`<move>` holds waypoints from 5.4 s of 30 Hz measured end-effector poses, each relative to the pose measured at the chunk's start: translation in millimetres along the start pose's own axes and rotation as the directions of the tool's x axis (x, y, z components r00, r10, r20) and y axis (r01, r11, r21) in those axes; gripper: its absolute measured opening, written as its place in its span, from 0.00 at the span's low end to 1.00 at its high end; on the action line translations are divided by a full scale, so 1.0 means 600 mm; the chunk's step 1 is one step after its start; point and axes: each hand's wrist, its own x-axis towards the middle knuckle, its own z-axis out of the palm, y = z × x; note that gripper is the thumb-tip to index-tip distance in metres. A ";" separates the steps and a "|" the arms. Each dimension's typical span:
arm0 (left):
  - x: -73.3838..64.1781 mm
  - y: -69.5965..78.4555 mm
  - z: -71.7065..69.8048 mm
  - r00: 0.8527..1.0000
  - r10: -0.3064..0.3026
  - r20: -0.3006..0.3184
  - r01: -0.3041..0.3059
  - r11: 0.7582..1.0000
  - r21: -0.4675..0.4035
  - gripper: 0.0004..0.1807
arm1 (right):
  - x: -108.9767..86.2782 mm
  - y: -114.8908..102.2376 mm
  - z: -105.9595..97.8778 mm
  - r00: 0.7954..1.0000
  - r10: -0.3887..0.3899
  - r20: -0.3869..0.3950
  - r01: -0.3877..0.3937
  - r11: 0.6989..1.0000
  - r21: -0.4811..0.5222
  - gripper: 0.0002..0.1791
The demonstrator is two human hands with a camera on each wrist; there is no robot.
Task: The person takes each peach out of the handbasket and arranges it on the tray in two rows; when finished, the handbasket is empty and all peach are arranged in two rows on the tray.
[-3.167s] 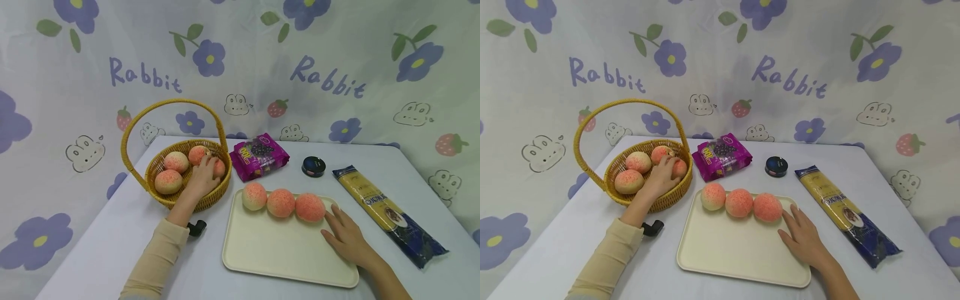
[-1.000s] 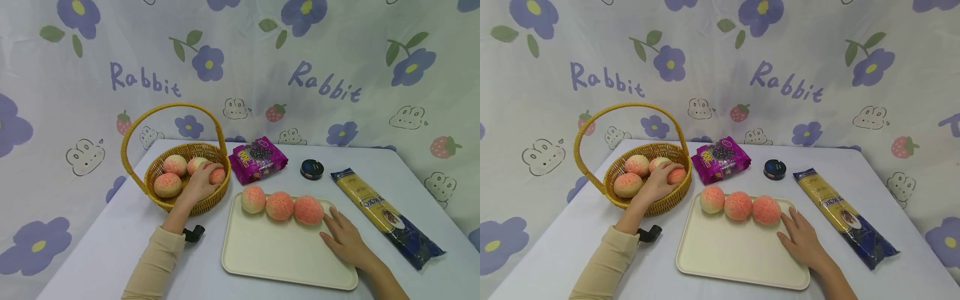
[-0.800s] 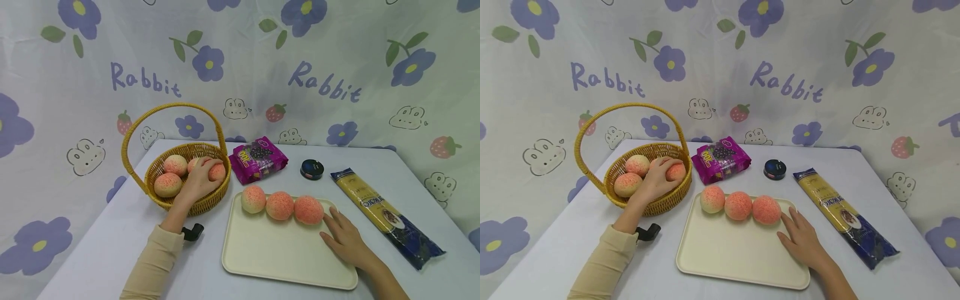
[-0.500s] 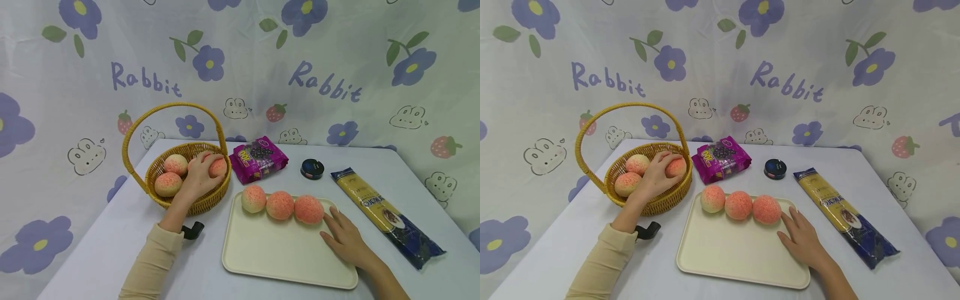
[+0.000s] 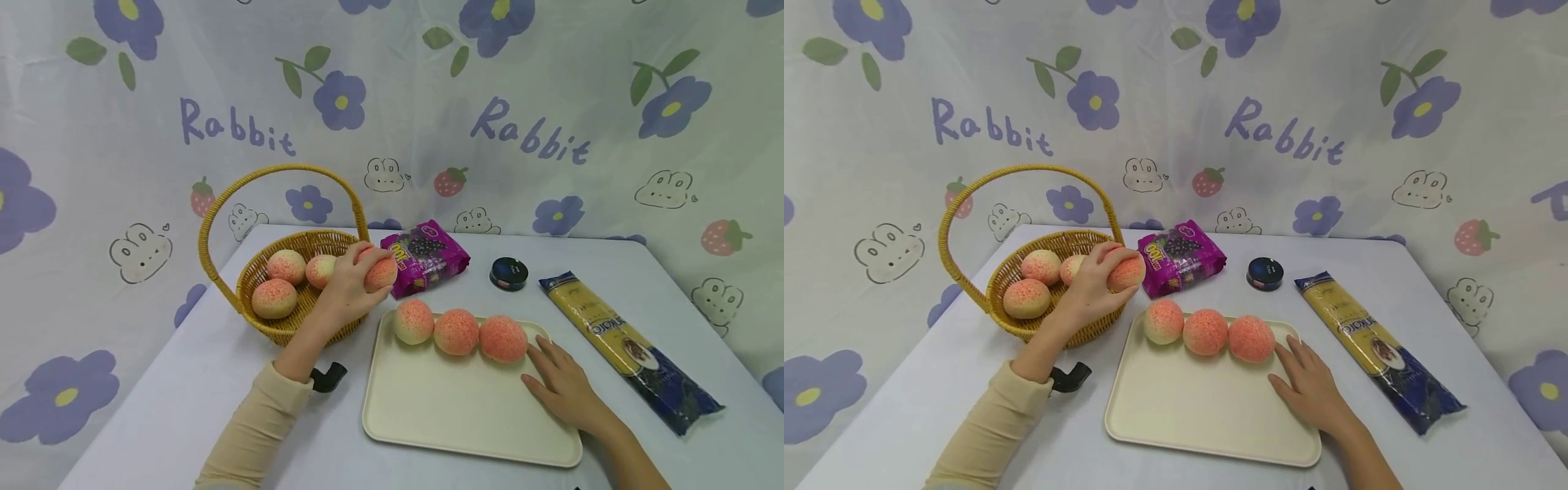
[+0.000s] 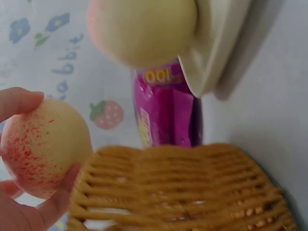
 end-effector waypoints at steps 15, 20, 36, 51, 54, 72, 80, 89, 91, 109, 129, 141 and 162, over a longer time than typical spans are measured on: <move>0.011 0.056 0.021 0.995 0.075 0.059 -0.073 0.997 -0.027 0.28 | 0.000 -0.003 0.000 1.000 0.005 0.000 -0.005 1.000 0.002 0.30; 0.011 0.071 0.028 0.987 0.152 0.056 -0.150 0.988 -0.039 0.28 | 0.000 -0.003 0.002 1.000 0.004 0.001 -0.004 1.000 0.004 0.30; 0.005 0.135 0.055 0.945 0.292 0.147 -0.280 0.955 -0.097 0.27 | 0.000 -0.003 0.001 1.000 0.008 -0.012 -0.008 1.000 0.012 0.28; 0.000 0.180 0.080 0.868 0.449 0.214 -0.432 0.894 -0.121 0.26 | 0.001 0.011 -0.007 0.998 -0.052 -0.041 0.055 0.997 0.060 0.25; -0.001 0.191 0.083 0.860 0.446 0.249 -0.429 0.895 -0.123 0.27 | 0.000 0.012 -0.007 0.997 -0.059 -0.046 0.062 0.996 0.069 0.25; -0.023 0.264 0.134 0.679 0.489 0.547 -0.519 0.847 -0.114 0.32 | -0.004 0.017 -0.005 0.988 -0.131 -0.078 0.137 0.987 0.082 0.28; -0.032 0.281 0.151 0.635 0.444 0.632 -0.534 0.843 -0.056 0.32 | -0.002 0.013 -0.005 0.974 -0.200 -0.102 0.198 0.980 -0.035 0.27; -0.035 0.290 0.174 0.584 0.536 0.610 -0.608 0.786 -0.108 0.31 | -0.004 0.007 -0.008 0.983 -0.170 -0.070 0.172 0.985 0.024 0.34; -0.035 0.292 0.177 0.565 0.556 0.609 -0.626 0.770 -0.122 0.31 | -0.004 0.004 -0.011 0.988 -0.145 -0.051 0.147 0.988 0.039 0.32; -0.042 0.305 0.197 0.458 0.662 0.593 -0.726 0.663 -0.179 0.29 | -0.003 0.007 -0.013 0.982 -0.175 -0.069 0.178 0.983 0.035 0.25; -0.048 0.317 0.222 0.401 0.633 0.663 -0.685 0.688 -0.242 0.27 | 0.004 0.001 -0.022 0.999 -0.029 0.026 0.027 0.997 0.068 0.22; -0.039 0.323 0.218 0.410 0.542 0.734 -0.645 0.741 -0.188 0.37 | 0.006 0.002 -0.023 1.000 0.005 0.012 -0.006 0.992 0.123 0.21; -0.008 0.316 0.165 0.499 0.456 0.737 -0.650 0.759 -0.029 0.41 | -0.001 0.020 -0.028 0.997 -0.072 -0.002 0.072 0.987 0.145 0.22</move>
